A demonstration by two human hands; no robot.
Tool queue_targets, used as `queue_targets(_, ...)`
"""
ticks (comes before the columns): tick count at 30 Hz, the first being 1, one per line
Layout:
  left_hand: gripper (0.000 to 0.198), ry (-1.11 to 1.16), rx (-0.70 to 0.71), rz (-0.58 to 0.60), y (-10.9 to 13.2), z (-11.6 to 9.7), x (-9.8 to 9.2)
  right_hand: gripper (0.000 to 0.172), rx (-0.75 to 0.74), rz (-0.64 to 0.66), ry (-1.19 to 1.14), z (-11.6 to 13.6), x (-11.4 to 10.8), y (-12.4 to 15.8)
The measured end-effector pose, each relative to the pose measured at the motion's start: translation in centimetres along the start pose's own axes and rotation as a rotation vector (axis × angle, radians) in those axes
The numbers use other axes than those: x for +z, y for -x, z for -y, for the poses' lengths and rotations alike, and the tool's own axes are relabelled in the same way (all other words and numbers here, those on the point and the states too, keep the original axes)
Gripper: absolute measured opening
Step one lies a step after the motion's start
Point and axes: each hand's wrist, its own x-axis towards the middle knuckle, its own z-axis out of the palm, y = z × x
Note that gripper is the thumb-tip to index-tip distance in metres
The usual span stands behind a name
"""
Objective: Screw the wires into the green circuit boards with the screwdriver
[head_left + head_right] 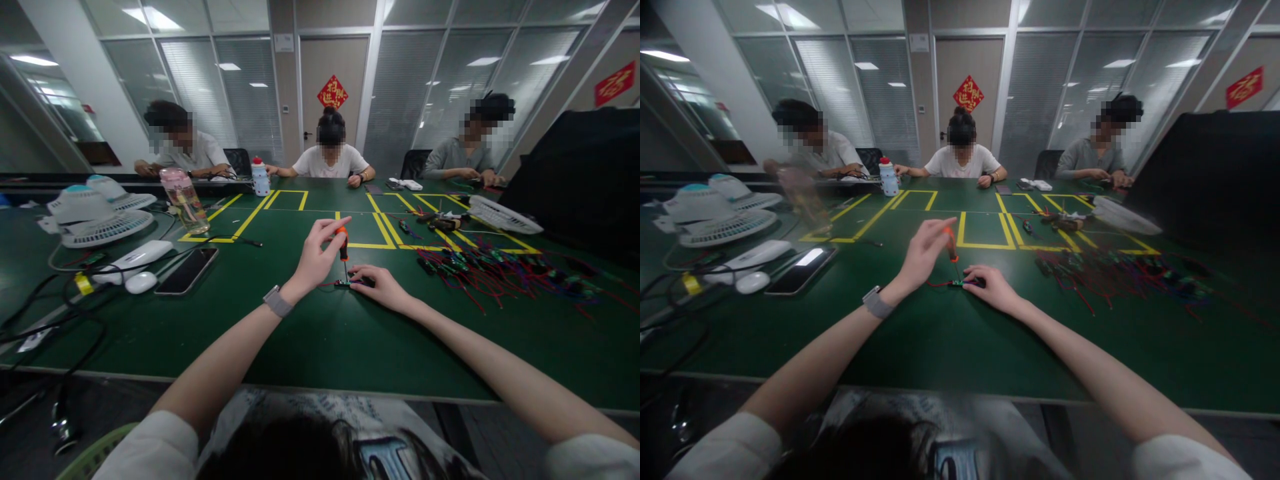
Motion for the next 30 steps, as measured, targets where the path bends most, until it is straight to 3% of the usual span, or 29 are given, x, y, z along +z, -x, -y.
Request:
queue_targets(3,0.030,0.050,-0.013,0.030,-0.01,-0.09,0.03,0.011,0.003,-0.022,0.001,-0.17,0.12,0.09)
queue_targets(8,0.021,-0.022,-0.007,-0.044,0.12,-0.14,0.07,0.013,0.001,-0.016,0.002,-0.28,0.12,0.16)
queue_targets(14,0.029,0.082,-0.024,0.014,-0.06,0.34,0.03,0.013,-0.004,-0.013,-0.011,-0.31,0.13,0.16)
queue_targets(19,0.019,-0.067,-0.003,-0.106,0.20,0.65,0.04,0.012,-0.012,-0.020,-0.005,-0.14,0.12,0.16)
queue_targets(23,0.026,-0.187,0.033,-0.158,0.22,0.48,-0.19,0.012,-0.014,-0.019,-0.001,-0.08,0.10,0.14)
queue_targets(30,0.026,0.064,-0.067,-0.102,0.18,0.09,0.07,0.013,-0.009,-0.004,-0.005,-0.17,0.08,0.13)
